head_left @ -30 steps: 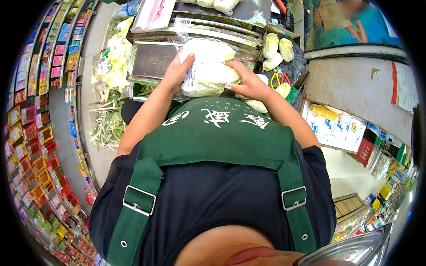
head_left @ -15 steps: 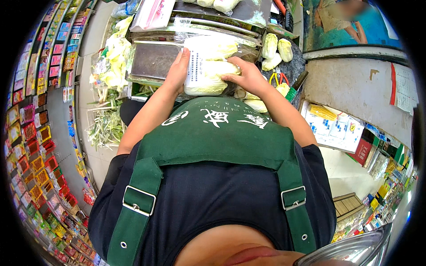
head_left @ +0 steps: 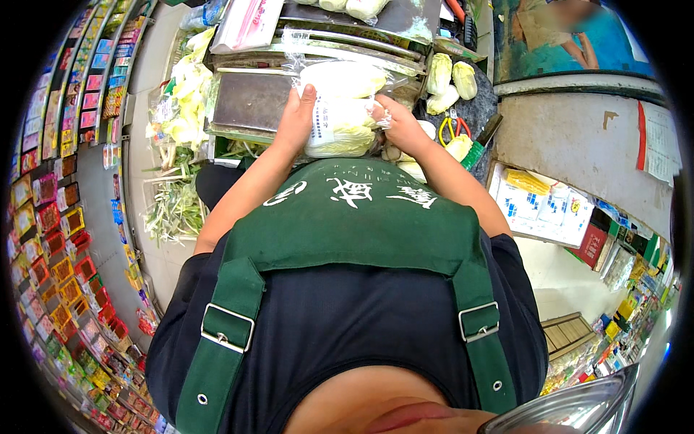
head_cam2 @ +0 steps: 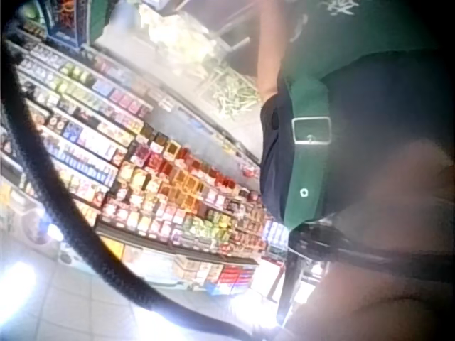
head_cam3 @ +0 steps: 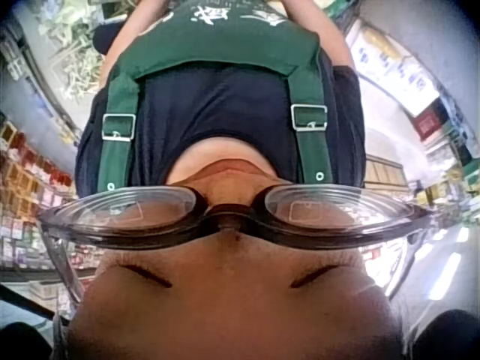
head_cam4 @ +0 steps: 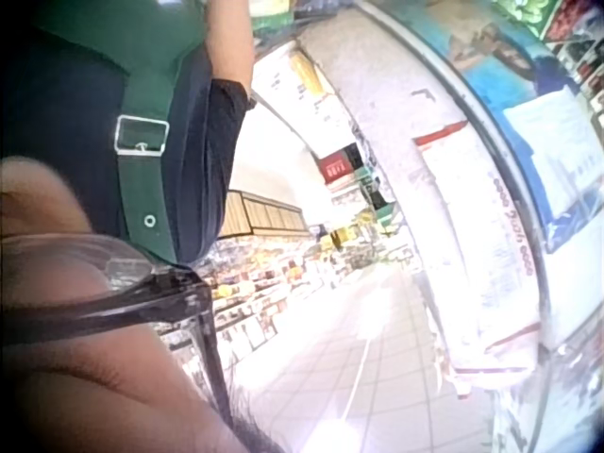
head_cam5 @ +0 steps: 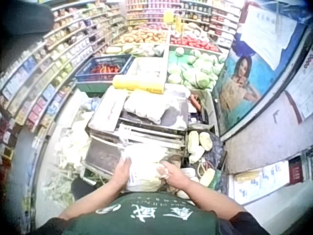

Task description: The person places napa cabbage into clear plastic bags, seals them, and stacks the finished packages on a counter. The person repeats this process for several heads of cabbage, handling each one individually.

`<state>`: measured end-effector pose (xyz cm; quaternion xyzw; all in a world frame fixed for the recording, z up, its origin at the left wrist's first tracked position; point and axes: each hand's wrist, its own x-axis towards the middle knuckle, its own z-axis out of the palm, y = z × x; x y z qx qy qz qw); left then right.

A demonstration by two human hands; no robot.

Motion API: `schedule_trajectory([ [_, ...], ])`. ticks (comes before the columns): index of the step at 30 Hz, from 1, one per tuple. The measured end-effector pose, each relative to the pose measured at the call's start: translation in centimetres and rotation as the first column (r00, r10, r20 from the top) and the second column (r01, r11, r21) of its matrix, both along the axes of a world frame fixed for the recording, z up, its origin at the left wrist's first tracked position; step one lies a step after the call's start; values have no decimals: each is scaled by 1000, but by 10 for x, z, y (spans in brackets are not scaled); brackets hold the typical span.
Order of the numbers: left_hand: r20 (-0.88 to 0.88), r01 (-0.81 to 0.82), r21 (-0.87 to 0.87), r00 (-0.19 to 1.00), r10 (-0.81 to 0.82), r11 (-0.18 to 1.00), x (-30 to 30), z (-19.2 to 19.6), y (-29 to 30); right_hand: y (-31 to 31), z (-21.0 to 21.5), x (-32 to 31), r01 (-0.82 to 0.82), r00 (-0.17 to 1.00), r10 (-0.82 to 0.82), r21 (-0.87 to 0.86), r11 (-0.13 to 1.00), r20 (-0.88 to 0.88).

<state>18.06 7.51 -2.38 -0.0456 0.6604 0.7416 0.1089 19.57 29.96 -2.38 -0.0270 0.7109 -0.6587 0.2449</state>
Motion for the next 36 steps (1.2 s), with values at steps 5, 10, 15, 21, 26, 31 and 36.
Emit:
schedule_trajectory([
  [5,104,26,129,994,-40,991,-7,-6,-13,-3,22,3,28,1000,-26,-168,985,13],
  [10,152,-45,78,988,32,996,-10,7,0,-6,16,-3,12,994,-1,97,995,-108],
  [15,70,-34,-36,997,37,999,-11,-2,-5,-8,6,-5,-13,973,55,184,983,-225],
  [21,44,81,-145,996,-75,986,-7,21,-7,-8,6,-16,-161,986,157,88,983,51],
  [26,97,-37,-197,994,58,980,2,6,-15,-29,-5,0,-44,984,58,84,995,-171],
  [31,8,-33,-318,999,37,947,-10,-8,-12,-24,4,-10,-25,979,75,252,967,-191],
  [36,116,102,-268,991,-73,958,-1,2,-8,-26,-47,-18,-65,950,138,254,965,-280],
])
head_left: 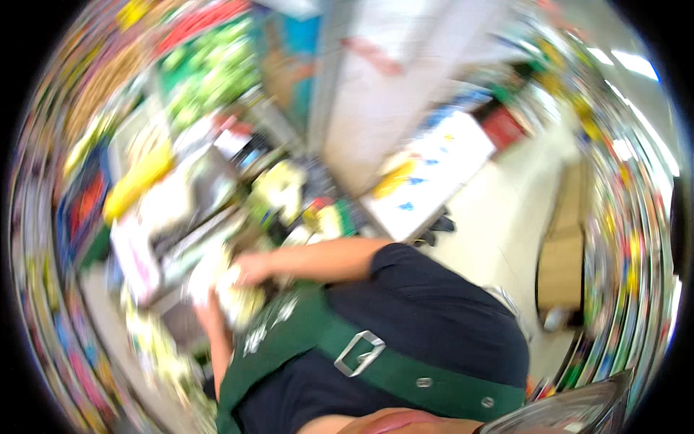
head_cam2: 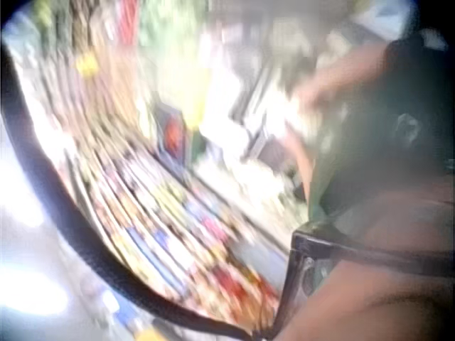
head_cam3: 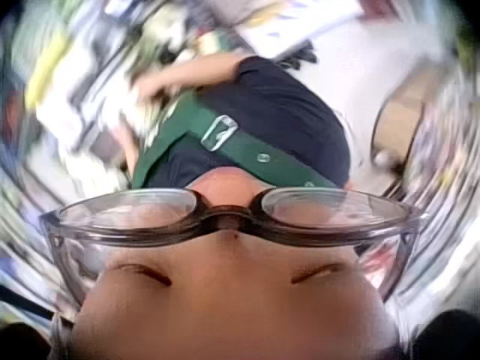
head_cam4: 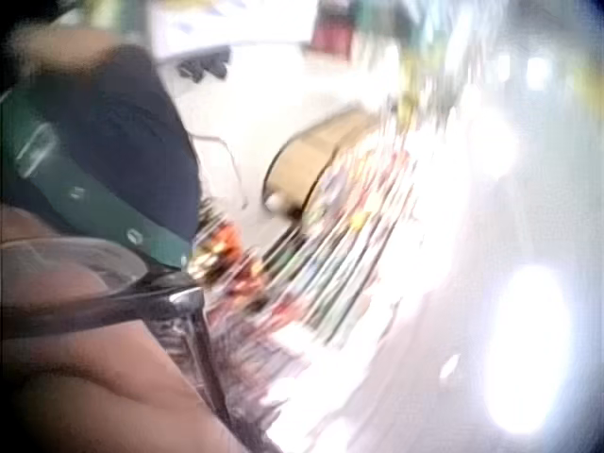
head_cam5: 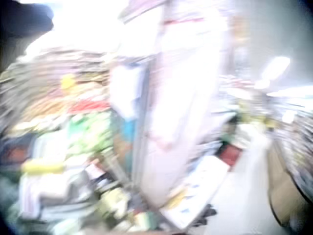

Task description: The person places napa cabbage into clear plastic bags, seals them, and stacks the finished packages on a counter. The person repeats this process for several heads of cabbage, handling each one individually.

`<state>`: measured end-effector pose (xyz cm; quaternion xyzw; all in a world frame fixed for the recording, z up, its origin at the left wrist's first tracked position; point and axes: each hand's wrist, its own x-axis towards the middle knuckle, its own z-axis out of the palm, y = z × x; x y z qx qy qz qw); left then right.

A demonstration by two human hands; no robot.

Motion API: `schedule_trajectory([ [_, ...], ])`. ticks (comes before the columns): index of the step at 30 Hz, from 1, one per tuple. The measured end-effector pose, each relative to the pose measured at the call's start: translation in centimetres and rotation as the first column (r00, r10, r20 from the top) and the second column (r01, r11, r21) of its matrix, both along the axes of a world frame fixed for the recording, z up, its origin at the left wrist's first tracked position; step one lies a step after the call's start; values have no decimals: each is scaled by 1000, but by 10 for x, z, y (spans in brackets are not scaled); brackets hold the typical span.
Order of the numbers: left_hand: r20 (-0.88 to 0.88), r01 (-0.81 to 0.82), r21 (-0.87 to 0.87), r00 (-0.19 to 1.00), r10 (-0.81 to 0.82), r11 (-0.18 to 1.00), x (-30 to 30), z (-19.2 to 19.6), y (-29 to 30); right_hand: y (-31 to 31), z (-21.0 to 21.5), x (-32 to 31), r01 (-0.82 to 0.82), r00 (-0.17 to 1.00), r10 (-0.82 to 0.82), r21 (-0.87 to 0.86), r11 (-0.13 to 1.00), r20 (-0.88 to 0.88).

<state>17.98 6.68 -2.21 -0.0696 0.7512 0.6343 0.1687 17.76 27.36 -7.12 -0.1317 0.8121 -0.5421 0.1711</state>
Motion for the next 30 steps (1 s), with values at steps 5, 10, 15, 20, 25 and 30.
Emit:
schedule_trajectory([
  [5,-67,0,-41,998,-2,999,-6,-8,-21,-6,49,1,-97,926,107,-44,994,363],
  [10,-165,88,-24,982,-90,996,-19,-25,-16,-20,15,-19,-159,972,110,237,958,209],
  [15,-116,33,-97,992,-44,995,-22,-31,-20,-35,-11,-22,-150,988,153,254,955,8],
  [20,-96,-80,-100,993,70,992,-18,-28,-18,-3,0,-21,-13,949,41,-90,996,311],
  [25,152,-84,316,988,37,945,-17,-40,-30,5,21,-7,-22,999,25,-65,998,43],
  [30,-55,-57,414,995,88,909,2,-26,-20,-11,64,23,28,980,-44,81,996,196],
])
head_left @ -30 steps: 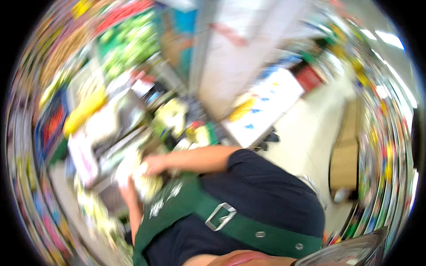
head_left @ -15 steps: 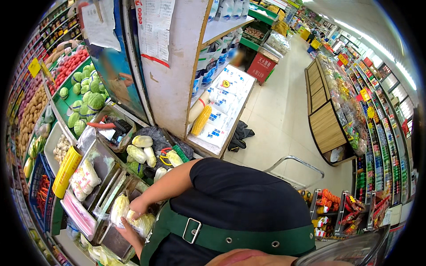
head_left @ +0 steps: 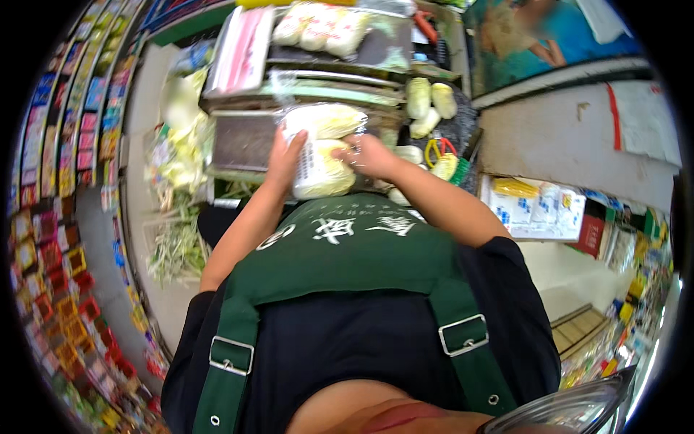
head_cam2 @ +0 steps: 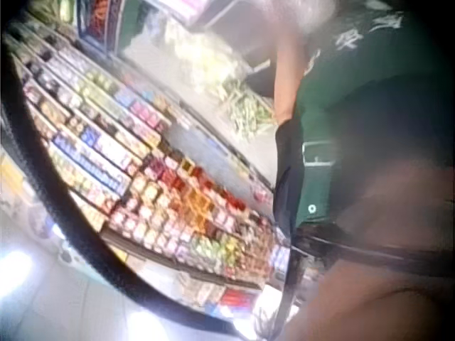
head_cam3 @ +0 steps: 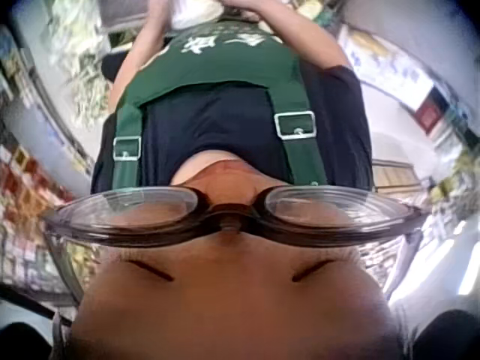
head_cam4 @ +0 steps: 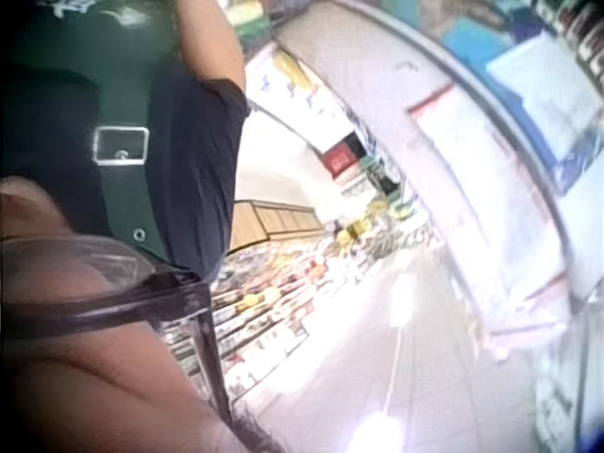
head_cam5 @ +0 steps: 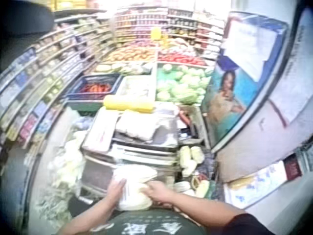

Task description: The person places napa cabbage into clear plastic bags, seals them, and stacks the finished packages on a counter. The person repeats this process for several heads of cabbage, handling each one individually.

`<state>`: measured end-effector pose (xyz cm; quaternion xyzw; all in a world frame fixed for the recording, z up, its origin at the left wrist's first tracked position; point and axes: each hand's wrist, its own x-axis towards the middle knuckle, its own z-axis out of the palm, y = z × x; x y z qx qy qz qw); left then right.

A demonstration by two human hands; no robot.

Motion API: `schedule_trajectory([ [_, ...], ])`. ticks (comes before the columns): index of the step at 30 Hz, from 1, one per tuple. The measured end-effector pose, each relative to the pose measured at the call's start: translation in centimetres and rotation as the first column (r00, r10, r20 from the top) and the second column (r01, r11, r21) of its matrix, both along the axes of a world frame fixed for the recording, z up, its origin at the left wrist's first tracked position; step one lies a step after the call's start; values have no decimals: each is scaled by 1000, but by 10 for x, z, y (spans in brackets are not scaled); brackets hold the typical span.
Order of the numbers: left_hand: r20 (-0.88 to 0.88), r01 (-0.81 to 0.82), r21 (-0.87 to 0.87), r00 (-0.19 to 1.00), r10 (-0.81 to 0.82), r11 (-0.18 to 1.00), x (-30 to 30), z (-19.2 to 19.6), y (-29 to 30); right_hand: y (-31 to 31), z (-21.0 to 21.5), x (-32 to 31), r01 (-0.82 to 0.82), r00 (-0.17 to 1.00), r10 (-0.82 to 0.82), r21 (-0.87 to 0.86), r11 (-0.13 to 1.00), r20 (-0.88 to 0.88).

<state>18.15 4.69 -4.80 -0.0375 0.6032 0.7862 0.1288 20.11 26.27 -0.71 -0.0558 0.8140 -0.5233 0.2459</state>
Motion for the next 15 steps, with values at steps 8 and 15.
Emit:
schedule_trajectory([
  [8,258,-150,264,963,80,953,-10,9,-3,20,-41,-19,372,925,-379,-145,917,-26],
  [15,325,-14,299,942,-88,954,-38,30,4,16,-20,-40,506,860,-367,-508,697,353],
])
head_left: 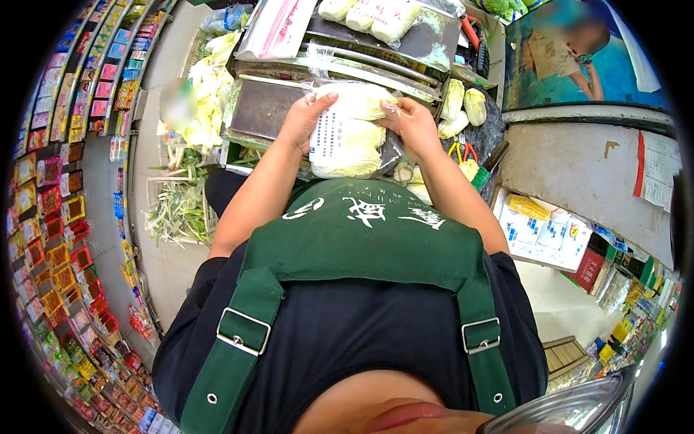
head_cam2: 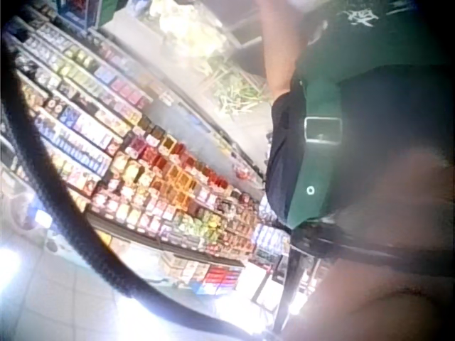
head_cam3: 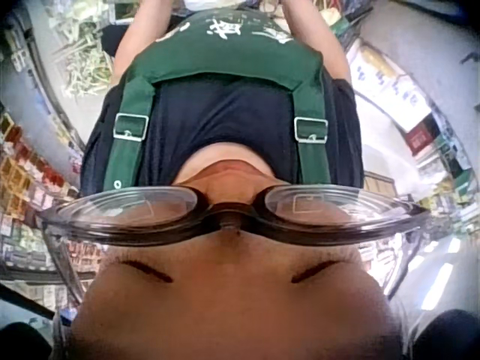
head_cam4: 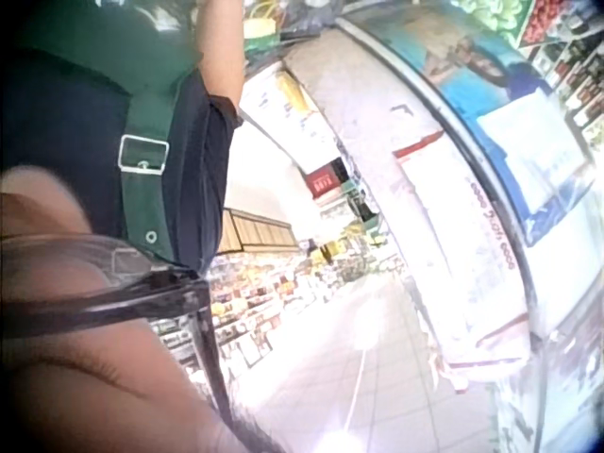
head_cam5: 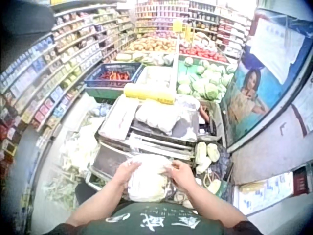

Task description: The person places napa cabbage into clear plastic bags, seals them, and stacks the finished packages on a counter. The person repeats this process for several heads of cabbage, handling each one individually.

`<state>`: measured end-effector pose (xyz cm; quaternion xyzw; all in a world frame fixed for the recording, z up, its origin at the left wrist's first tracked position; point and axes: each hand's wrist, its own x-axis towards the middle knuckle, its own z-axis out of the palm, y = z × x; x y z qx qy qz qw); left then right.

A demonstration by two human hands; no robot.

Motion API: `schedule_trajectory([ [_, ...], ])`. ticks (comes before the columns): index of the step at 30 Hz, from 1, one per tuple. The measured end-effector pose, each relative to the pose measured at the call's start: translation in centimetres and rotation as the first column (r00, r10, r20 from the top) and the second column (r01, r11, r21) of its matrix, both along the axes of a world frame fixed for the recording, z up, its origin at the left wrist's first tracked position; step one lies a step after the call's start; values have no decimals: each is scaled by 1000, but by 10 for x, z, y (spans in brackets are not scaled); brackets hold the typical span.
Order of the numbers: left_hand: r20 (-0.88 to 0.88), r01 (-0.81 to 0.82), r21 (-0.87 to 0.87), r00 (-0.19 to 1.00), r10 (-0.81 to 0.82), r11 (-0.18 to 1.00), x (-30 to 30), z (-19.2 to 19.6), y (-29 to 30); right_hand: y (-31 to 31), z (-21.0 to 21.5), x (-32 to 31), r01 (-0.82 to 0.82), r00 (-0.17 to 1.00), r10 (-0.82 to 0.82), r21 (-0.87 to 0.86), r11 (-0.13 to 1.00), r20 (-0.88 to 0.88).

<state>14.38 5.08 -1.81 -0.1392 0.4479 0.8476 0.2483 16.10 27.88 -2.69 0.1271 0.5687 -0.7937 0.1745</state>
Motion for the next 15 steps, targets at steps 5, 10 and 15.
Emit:
schedule_trajectory([
  [5,-26,45,-105,998,-48,993,7,11,8,-11,9,7,101,992,-77,-254,962,103],
  [10,-58,105,-159,992,-115,982,6,4,8,-7,3,8,59,994,-42,-164,985,103],
  [15,-110,42,-8,993,-43,999,13,-6,5,8,-7,-4,-29,983,82,304,952,-164],
])
